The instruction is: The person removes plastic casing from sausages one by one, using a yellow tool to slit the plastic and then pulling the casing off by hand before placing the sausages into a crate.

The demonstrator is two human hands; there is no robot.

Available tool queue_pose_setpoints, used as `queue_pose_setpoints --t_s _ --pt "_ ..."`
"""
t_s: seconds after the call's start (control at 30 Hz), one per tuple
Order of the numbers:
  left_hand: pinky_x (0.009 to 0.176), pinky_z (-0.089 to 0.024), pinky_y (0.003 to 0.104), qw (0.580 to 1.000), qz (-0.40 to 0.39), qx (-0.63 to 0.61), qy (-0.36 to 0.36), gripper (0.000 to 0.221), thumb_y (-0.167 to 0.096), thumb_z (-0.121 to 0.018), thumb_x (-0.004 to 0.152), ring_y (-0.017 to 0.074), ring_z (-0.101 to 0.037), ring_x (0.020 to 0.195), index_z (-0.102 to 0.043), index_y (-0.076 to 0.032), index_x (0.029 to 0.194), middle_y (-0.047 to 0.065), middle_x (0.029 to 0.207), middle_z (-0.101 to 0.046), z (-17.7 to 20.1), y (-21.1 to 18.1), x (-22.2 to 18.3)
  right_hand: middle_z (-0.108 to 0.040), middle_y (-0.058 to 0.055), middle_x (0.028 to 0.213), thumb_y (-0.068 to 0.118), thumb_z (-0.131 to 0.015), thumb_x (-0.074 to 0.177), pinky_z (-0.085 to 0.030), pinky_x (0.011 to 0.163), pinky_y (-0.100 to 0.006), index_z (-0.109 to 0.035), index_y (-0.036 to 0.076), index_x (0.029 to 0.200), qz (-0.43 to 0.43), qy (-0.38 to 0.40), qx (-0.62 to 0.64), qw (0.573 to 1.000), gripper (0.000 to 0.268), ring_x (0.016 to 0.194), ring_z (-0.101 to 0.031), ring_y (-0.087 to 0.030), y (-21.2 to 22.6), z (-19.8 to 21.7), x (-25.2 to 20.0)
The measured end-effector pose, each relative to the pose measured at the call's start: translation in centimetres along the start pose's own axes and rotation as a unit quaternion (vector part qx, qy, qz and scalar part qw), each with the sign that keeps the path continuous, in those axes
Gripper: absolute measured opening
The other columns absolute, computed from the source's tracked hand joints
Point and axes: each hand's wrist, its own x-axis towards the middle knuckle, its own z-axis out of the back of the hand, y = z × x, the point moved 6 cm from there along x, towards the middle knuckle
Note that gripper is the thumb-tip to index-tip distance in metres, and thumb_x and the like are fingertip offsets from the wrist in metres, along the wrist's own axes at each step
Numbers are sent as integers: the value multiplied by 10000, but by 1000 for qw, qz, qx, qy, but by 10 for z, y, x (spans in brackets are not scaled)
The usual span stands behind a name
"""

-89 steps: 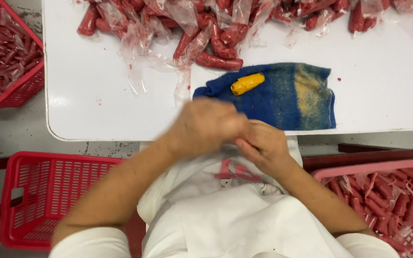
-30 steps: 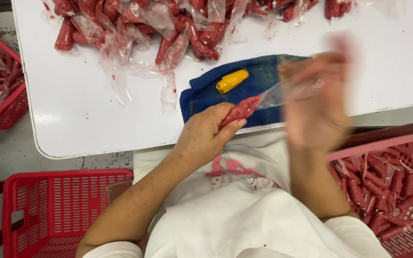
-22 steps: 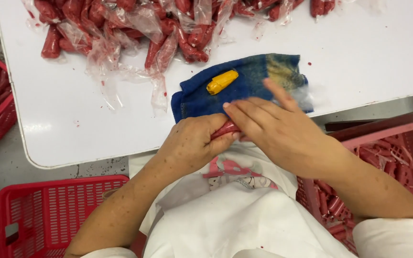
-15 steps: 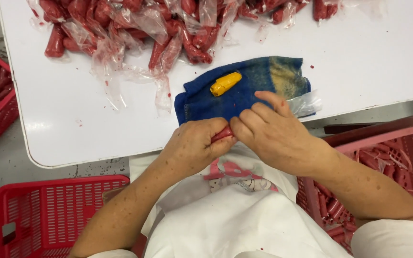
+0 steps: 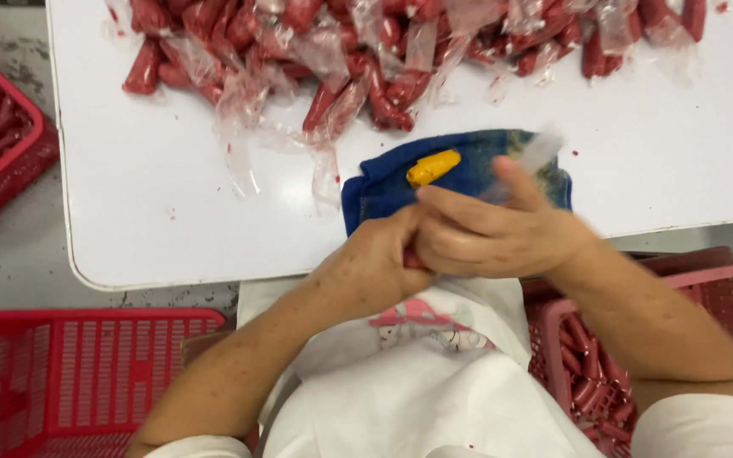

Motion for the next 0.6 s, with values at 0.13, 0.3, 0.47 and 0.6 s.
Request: queue_pose_setpoints --t_s 0.13,0.3,0.47,0.6 --pt "588 -369 318 990 36 45 129 217 -64 -623 808 124 -455 628 -436 -160 757 -51 663 -479 23 -36 -32 -716 -51 1125 242 -545 900 16 1268 -613 -571 215 835 94 -52 -52 993 75 1178 -580 -125 -23 31 -4" --pt "667 -460 236 975 85 35 204 301 -137 -637 826 89 -536 652 -702 -230 1104 -72 743 -628 45 -26 -43 -616 67 967 281 -634 1003 -70 1257 -631 -669 131 861 89 -1 -14 996 210 1090 -704 -103 -40 28 3" --pt "909 -518 305 993 -54 -33 99 936 -398 -732 746 210 -641 1107 -296 -147 1536 105 1376 -618 59 -40 -12 -658 13 1014 183 -593 1053 -314 1200 -527 -679 96 966 107 -3 29 994 150 1145 -664 -158 -30 -1 43" --pt "545 -333 184 973 -85 -215 -12 765 -351 -675 840 16 -393 620 -386 -141 1516 -75 711 -439 69 -62 -19 -547 7 1123 242 -549 1071 -296 1166 -560 -651 133 960 137 -44 -100 985 186 1133 -640 -128 -52 11 64"
